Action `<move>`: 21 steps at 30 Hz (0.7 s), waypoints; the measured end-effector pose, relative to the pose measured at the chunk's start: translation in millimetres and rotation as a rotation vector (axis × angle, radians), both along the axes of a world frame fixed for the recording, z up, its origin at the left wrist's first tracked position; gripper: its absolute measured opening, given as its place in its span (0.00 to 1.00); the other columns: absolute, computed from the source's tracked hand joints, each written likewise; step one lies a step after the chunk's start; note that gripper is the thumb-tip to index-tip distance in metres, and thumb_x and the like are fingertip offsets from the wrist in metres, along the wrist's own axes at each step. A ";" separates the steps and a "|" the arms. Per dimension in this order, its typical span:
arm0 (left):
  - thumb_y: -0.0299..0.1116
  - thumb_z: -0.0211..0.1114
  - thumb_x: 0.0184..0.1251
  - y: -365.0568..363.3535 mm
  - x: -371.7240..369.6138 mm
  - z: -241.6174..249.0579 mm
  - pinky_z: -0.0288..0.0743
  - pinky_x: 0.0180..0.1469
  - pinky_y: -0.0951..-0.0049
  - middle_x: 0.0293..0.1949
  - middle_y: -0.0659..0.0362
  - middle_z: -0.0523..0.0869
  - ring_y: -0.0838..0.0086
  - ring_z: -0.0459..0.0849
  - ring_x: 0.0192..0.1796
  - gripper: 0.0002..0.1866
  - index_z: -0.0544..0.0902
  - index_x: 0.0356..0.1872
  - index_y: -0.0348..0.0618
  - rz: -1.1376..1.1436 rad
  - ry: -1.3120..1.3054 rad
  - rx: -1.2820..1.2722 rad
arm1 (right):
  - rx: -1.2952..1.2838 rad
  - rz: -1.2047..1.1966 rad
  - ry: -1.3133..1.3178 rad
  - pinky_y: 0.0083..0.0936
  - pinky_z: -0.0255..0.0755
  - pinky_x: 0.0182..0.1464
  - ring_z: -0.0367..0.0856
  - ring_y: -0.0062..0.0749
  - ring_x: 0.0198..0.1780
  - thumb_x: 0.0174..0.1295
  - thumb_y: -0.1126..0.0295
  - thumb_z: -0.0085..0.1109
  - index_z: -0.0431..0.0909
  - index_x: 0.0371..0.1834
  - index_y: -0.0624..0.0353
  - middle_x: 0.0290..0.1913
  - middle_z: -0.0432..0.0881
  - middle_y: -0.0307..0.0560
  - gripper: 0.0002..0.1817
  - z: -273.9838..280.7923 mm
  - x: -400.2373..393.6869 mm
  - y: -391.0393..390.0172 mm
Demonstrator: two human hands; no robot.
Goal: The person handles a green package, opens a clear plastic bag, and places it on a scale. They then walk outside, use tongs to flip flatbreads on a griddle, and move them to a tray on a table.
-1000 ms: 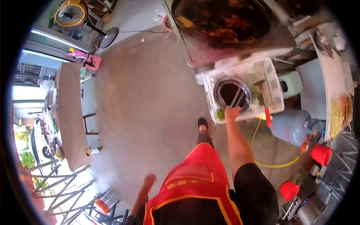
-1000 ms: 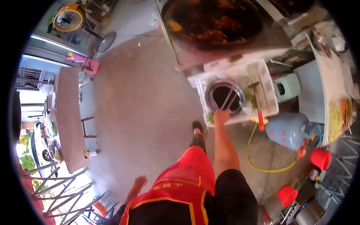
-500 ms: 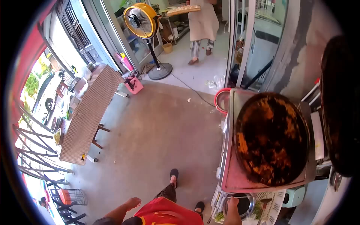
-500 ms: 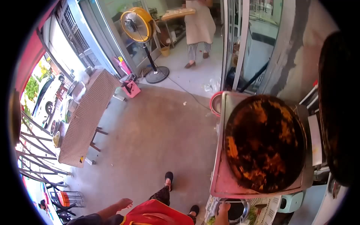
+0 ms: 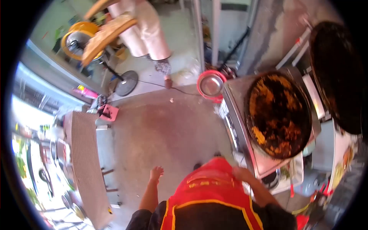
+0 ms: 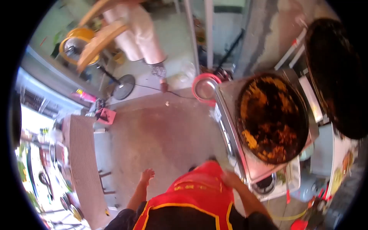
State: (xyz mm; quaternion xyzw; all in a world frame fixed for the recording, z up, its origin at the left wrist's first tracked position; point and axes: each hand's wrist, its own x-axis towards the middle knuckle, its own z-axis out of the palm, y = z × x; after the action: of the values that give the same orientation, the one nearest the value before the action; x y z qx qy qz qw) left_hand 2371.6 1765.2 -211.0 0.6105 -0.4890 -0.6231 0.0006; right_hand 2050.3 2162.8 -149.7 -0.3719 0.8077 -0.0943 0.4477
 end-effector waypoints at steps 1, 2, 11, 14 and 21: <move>0.38 0.57 0.63 -8.8 -5.0 5.4 0.76 0.35 0.76 0.37 0.58 0.84 0.75 0.82 0.34 0.10 0.77 0.38 0.43 0.047 0.018 0.003 | -0.232 -0.269 -0.022 0.44 0.71 0.48 0.77 0.56 0.46 0.61 0.57 0.47 0.72 0.52 0.61 0.43 0.79 0.63 0.22 60.5 -13.6 -51.3; 0.38 0.57 0.64 -15.5 -12.6 12.5 0.76 0.35 0.75 0.36 0.58 0.84 0.74 0.82 0.33 0.10 0.77 0.38 0.43 0.050 0.015 0.014 | -0.415 -0.269 -0.010 0.43 0.71 0.49 0.76 0.56 0.48 0.61 0.60 0.49 0.72 0.52 0.60 0.44 0.78 0.62 0.20 77.6 -30.0 -82.6; 0.45 0.60 0.61 -7.1 36.5 1.0 0.78 0.35 0.65 0.33 0.55 0.84 0.64 0.83 0.32 0.16 0.75 0.41 0.43 -1.113 -0.335 -0.755 | -0.713 0.029 0.007 0.37 0.74 0.43 0.80 0.51 0.42 0.60 0.68 0.55 0.72 0.49 0.64 0.40 0.80 0.59 0.16 88.2 -150.4 -279.5; 0.49 0.62 0.58 15.4 52.8 -43.4 0.78 0.39 0.60 0.36 0.54 0.85 0.58 0.84 0.37 0.21 0.75 0.44 0.44 -1.350 -0.686 -0.470 | -0.802 0.076 -0.074 0.36 0.75 0.41 0.81 0.50 0.39 0.60 0.68 0.55 0.72 0.50 0.64 0.38 0.80 0.58 0.17 93.6 -186.8 -323.8; 0.47 0.60 0.60 20.6 -9.6 -30.6 0.78 0.42 0.60 0.39 0.56 0.85 0.60 0.84 0.43 0.17 0.78 0.45 0.49 -1.273 -0.752 -0.280 | -0.762 0.202 -0.067 0.39 0.74 0.41 0.80 0.50 0.39 0.60 0.66 0.55 0.73 0.50 0.63 0.38 0.81 0.57 0.17 84.6 -250.0 -417.1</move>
State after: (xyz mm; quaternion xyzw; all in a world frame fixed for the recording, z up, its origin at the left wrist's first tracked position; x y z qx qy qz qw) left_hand 2362.1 1785.7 -241.6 0.3759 -0.7892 -0.1845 -0.4493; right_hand 1800.2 1745.7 -65.1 -0.5857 0.6591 -0.3548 0.3110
